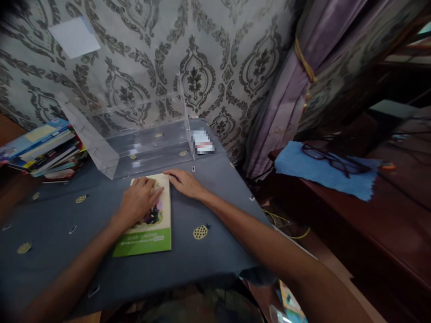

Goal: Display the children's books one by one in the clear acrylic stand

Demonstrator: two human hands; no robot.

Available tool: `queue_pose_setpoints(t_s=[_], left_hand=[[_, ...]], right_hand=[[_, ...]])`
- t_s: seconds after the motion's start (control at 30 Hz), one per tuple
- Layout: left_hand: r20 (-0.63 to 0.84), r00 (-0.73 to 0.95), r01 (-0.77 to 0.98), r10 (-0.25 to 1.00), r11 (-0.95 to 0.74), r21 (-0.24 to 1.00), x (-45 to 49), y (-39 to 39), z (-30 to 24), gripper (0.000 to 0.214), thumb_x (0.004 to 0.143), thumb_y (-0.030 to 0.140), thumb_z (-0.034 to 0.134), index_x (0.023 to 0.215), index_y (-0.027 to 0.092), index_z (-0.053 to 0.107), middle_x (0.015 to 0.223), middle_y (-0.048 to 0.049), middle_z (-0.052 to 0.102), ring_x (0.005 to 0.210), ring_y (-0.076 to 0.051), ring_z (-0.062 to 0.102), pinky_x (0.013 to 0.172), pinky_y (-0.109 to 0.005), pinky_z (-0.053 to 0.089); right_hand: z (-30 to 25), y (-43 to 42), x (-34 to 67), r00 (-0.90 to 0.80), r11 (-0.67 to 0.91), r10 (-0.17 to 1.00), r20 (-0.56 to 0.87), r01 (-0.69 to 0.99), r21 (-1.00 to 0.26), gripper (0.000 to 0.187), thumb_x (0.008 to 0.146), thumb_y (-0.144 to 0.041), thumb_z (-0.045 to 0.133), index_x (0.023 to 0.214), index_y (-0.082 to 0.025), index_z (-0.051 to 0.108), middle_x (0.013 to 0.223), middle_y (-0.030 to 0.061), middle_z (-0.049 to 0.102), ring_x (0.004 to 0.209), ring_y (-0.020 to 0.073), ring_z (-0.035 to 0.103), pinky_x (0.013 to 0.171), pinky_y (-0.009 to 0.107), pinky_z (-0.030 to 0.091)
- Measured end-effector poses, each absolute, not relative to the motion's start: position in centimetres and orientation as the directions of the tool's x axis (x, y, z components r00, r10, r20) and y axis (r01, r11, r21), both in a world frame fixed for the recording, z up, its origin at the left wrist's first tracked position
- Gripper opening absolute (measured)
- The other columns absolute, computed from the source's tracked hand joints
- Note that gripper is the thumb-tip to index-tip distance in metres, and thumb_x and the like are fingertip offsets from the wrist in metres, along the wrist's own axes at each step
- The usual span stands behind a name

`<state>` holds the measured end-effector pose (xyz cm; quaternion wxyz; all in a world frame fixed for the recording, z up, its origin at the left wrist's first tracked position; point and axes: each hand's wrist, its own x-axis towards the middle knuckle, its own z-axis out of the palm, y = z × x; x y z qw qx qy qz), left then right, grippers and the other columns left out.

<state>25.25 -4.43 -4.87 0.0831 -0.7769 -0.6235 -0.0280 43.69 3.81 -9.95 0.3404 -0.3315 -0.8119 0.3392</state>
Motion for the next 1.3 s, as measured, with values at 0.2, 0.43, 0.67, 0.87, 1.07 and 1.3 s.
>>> queue_pose_setpoints(t_s=[0.2, 0.43, 0.67, 0.87, 1.07, 1.3], left_hand=[[0.024, 0.180, 0.969, 0.983, -0.173, -0.177, 28.7, -4.3, -3.8, 0.052, 0.096, 0.055, 0.048, 0.109, 0.006, 0.064, 0.109, -0.0226, 0.063, 0.106, -0.036, 0.058, 0.081, -0.043, 0.050], [-0.037, 0.142, 0.967, 0.989, -0.146, -0.206, 30.0, -4.5, -3.2, 0.042, 0.099, 0.040, 0.045, 0.111, 0.005, 0.064, 0.109, -0.0230, 0.066, 0.106, -0.036, 0.061, 0.077, -0.041, 0.052], [-0.048, 0.143, 0.956, 0.989, -0.151, -0.252, 31.0, -4.6, -3.2, 0.041, 0.100, 0.031, 0.036, 0.109, 0.004, 0.066, 0.104, -0.0229, 0.069, 0.101, -0.033, 0.067, 0.075, -0.038, 0.052], [-0.052, 0.185, 0.935, 0.981, -0.192, -0.297, 31.0, -4.7, -3.4, 0.042, 0.101, 0.024, 0.031, 0.108, 0.005, 0.067, 0.099, -0.0204, 0.070, 0.094, -0.031, 0.070, 0.072, -0.036, 0.053], [-0.060, 0.232, 0.913, 0.971, -0.239, -0.331, 30.5, -4.6, -3.1, 0.043, 0.101, 0.021, 0.028, 0.104, 0.009, 0.069, 0.096, -0.0183, 0.072, 0.087, -0.030, 0.072, 0.071, -0.036, 0.054], [-0.070, 0.234, 0.909, 0.970, -0.244, -0.337, 30.7, -4.6, -2.8, 0.045, 0.102, 0.021, 0.025, 0.105, 0.007, 0.068, 0.096, -0.0189, 0.071, 0.086, -0.031, 0.073, 0.070, -0.038, 0.055]], right_hand=[[-9.4, 3.6, 43.8, -0.486, 0.499, 0.812, 0.323, 0.292, -0.816, 0.034, 0.101, -0.024, 0.043, 0.124, -0.020, 0.067, 0.112, 0.0070, 0.073, 0.106, 0.0196, 0.066, 0.097, 0.036, 0.049], [-9.1, 3.1, 43.8, -0.443, 0.429, 0.846, 0.296, 0.238, -0.871, 0.031, 0.101, -0.025, 0.043, 0.119, -0.017, 0.068, 0.092, 0.0042, 0.071, 0.084, 0.0158, 0.065, 0.079, 0.028, 0.049], [-9.0, 3.0, 43.8, -0.435, 0.428, 0.848, 0.302, 0.227, -0.875, 0.030, 0.101, -0.024, 0.044, 0.118, -0.014, 0.067, 0.090, 0.0037, 0.070, 0.081, 0.0141, 0.064, 0.076, 0.026, 0.047], [-9.4, 3.2, 43.8, -0.406, 0.396, 0.862, 0.304, 0.162, -0.904, 0.029, 0.101, -0.026, 0.045, 0.116, -0.014, 0.066, 0.089, 0.0044, 0.069, 0.079, 0.0151, 0.066, 0.074, 0.027, 0.048], [-9.6, 3.3, 43.7, -0.381, 0.399, 0.863, 0.332, 0.113, -0.910, 0.026, 0.101, -0.026, 0.047, 0.113, -0.016, 0.068, 0.089, 0.0040, 0.071, 0.083, 0.0152, 0.068, 0.080, 0.028, 0.050], [-9.2, 3.1, 43.8, -0.372, 0.406, 0.863, 0.341, 0.110, -0.907, 0.026, 0.101, -0.027, 0.047, 0.111, -0.016, 0.069, 0.091, 0.0051, 0.073, 0.085, 0.0152, 0.068, 0.081, 0.029, 0.050]])
